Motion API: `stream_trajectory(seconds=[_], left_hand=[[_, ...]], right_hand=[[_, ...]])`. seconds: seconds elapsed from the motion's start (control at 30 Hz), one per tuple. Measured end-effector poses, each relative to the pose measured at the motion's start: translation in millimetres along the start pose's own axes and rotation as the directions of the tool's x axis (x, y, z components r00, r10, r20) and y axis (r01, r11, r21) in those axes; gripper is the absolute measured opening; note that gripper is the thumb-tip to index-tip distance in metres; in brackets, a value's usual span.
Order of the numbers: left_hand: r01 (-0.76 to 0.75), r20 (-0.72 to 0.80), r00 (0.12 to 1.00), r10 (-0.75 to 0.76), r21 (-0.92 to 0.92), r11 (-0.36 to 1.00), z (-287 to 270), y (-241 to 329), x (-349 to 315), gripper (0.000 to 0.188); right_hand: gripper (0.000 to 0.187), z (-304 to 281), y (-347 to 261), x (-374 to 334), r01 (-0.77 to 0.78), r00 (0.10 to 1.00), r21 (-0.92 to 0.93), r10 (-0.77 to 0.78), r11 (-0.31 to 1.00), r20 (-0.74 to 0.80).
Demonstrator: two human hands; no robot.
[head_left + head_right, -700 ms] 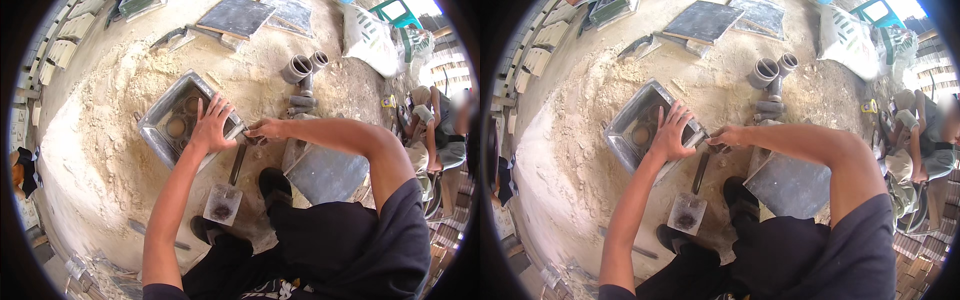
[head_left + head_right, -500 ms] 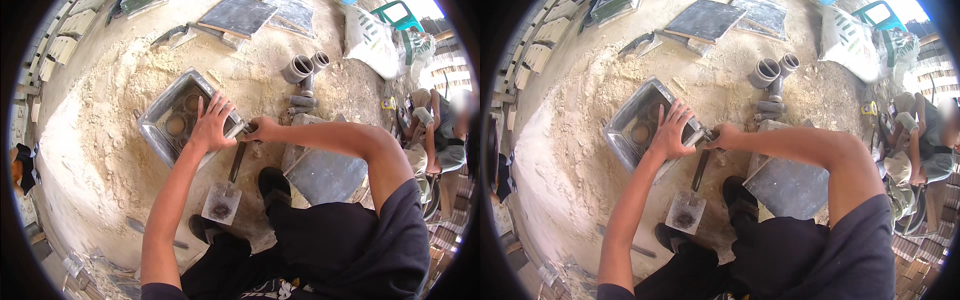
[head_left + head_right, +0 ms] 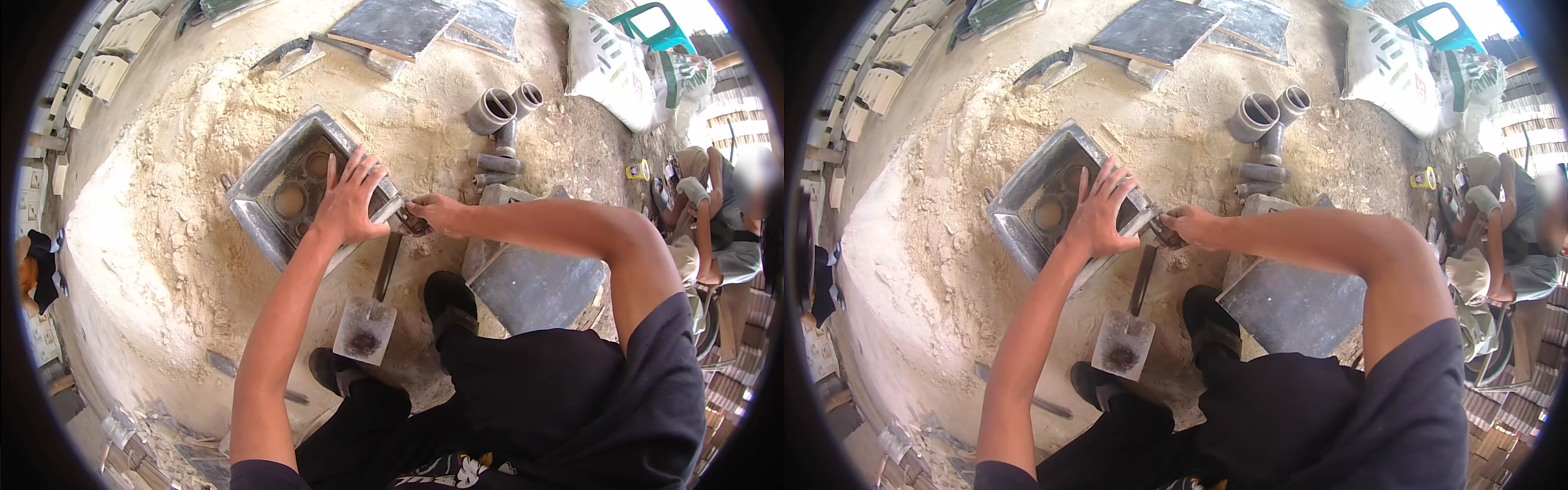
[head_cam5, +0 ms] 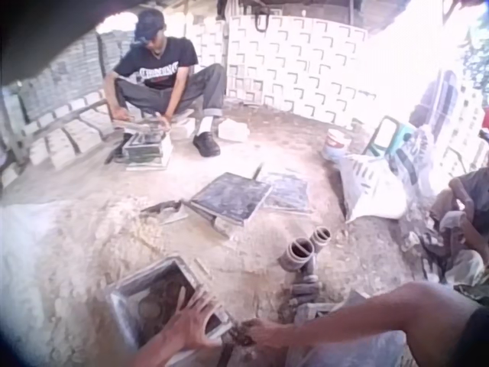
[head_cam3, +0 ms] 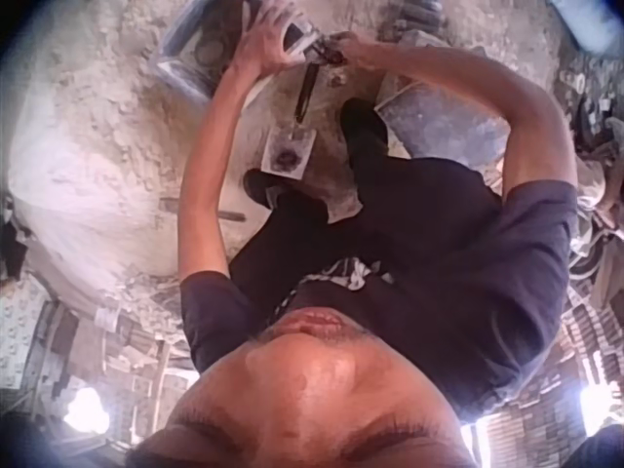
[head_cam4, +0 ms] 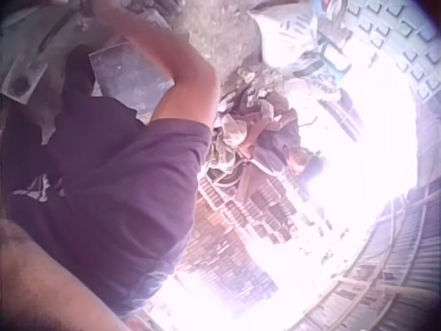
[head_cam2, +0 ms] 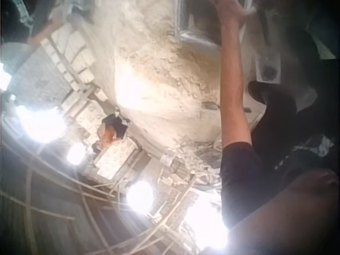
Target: The person cleans sand and debris from a metal block mold, removes the internal components, and then wipes down a flat metal plate.
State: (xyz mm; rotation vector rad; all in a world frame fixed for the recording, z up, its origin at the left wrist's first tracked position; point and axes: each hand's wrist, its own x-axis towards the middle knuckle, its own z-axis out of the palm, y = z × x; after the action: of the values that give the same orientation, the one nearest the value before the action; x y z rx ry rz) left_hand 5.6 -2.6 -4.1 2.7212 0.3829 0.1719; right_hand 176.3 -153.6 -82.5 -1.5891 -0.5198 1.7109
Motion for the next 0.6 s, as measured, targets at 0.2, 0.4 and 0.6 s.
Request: stream_trajectory(seconds=[0.2, 0.4, 0.6], left_hand=[[0.021, -0.008, 1.000, -0.021, 0.015, 1.000, -4, -6, -9, 0.088], [0.019, -0.004, 1.000, -0.019, 0.002, 1.000, -3, -4, -7, 0.086], [0.019, 0.002, 1.000, -0.019, -0.012, 1.000, -3, -4, -7, 0.087]], right_hand=[[0.060, 37, -18, -30, 0.141, 0.927, -0.756, -0.353, 0.639, -0.126], [0.053, 26, -11, -24, 0.074, 0.968, -0.800, -0.234, 0.595, -0.085], [0.046, 9, -18, -17, -0.113, 0.994, -0.199, 0.109, 0.973, -0.030]])
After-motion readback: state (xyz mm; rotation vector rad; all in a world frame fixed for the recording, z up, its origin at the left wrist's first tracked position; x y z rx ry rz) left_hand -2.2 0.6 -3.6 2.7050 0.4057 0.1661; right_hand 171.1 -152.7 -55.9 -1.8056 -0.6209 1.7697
